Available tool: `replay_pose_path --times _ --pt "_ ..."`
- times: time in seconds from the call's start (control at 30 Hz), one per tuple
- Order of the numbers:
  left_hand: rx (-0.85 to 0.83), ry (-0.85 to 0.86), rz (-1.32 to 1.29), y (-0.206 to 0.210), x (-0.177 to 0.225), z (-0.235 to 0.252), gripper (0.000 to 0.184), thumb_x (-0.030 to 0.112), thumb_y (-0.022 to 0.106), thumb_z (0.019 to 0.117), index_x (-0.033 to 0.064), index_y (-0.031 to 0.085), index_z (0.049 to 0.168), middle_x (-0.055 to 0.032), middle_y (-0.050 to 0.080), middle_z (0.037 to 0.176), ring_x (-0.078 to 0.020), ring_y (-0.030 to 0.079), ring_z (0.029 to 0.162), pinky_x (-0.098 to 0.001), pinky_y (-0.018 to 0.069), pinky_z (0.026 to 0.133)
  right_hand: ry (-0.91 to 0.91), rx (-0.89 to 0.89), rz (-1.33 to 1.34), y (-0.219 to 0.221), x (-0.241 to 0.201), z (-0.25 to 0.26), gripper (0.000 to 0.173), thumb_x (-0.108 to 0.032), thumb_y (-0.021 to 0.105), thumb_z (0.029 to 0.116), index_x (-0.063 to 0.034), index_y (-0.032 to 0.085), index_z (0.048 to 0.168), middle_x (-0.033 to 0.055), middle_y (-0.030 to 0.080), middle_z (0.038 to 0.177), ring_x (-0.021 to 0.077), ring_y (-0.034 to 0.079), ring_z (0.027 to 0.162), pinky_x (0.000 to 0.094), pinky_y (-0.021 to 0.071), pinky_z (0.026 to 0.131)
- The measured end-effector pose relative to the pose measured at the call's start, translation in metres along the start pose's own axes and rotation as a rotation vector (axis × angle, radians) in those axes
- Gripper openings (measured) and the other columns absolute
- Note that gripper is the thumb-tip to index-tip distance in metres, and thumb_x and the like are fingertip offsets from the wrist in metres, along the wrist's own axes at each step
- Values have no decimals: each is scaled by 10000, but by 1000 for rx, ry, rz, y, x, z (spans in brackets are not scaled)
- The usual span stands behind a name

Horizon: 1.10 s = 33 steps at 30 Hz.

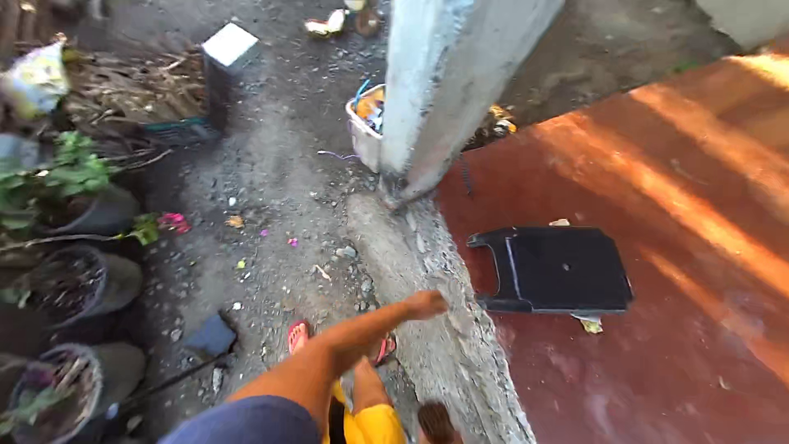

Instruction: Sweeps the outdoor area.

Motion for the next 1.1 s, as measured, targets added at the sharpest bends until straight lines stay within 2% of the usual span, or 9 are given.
replay_pose_path --times 0.1,0.23,0.37,0.47,0.57,0.63,0.7,0.83,1.1 --pt "103 -378 -7 -47 -110 -152 442 292 540 1076 -9 579 1398 -260 614 1364 -403 591 1273 -584 429 1098 250 -314 -512 110 35 -9 332 -352 370 1067 -88 568 1040 37 647 804 134 659 703 322 583 628" --pt "495 -824 -66 -76 -272 -355 447 338 524 1070 -2 625 1343 -309 636 1290 -497 591 1233 -700 419 1046 538 -649 -823 231 78 -28 369 -313 296 1057 -54 538 954 58 608 692 147 635 585 279 569 552" --pt "1086 -1057 -401 -46 -351 -527 519 345 610 1020 -35 577 1373 -409 526 1363 -590 500 1285 -763 385 1038 444 -634 -1084 198 126 -54 254 -240 363 1040 -30 505 1054 88 610 687 179 633 566 328 584 549" --pt "1535 -1096 -599 -37 -356 -605 689 324 680 956 -3 431 1509 -381 315 1554 -524 361 1433 -644 360 1137 344 -540 -1139 122 169 -92 241 -144 418 1007 -11 519 1180 97 608 683 189 624 549 349 573 534" --pt "1791 -1036 -661 -37 -382 -645 860 400 761 883 71 359 1569 -323 217 1625 -468 317 1476 -574 366 1158 294 -313 -1062 98 232 -133 166 -171 455 1016 -49 486 1124 94 591 715 200 626 572 375 584 554" --pt "1789 -935 -641 -46 -402 -659 912 434 780 879 77 334 1590 -343 174 1634 -521 286 1475 -647 339 1157 255 -315 -1051 130 283 -138 256 -220 497 1010 -53 508 1203 110 619 848 208 637 694 406 572 620" --pt "1722 -851 -631 -56 -421 -660 856 428 761 902 58 376 1571 -374 184 1619 -564 265 1468 -696 305 1152 327 -443 -1086 183 321 -125 237 -311 440 1037 -95 527 1077 68 630 835 162 646 702 341 576 609" --pt "1517 -806 -606 -77 -458 -643 636 386 709 966 79 522 1490 -355 346 1558 -544 368 1421 -705 341 1122 579 -825 -1119 256 362 -77 372 -387 346 1040 -74 542 1085 36 613 776 115 645 620 221 562 555" --pt "1245 -1058 -539 -52 -465 -633 381 262 557 1024 -15 662 1263 -324 681 1160 -523 645 1120 -727 472 957 412 -656 -1334 209 380 -147 137 -149 446 967 -37 524 975 99 607 725 208 631 599 377 591 584"
Point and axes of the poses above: each hand's wrist, its own z-axis towards the middle knuckle, its own y-axis out of the palm, x = y × z, the point moved 3 cm from there along z, towards the middle knuckle
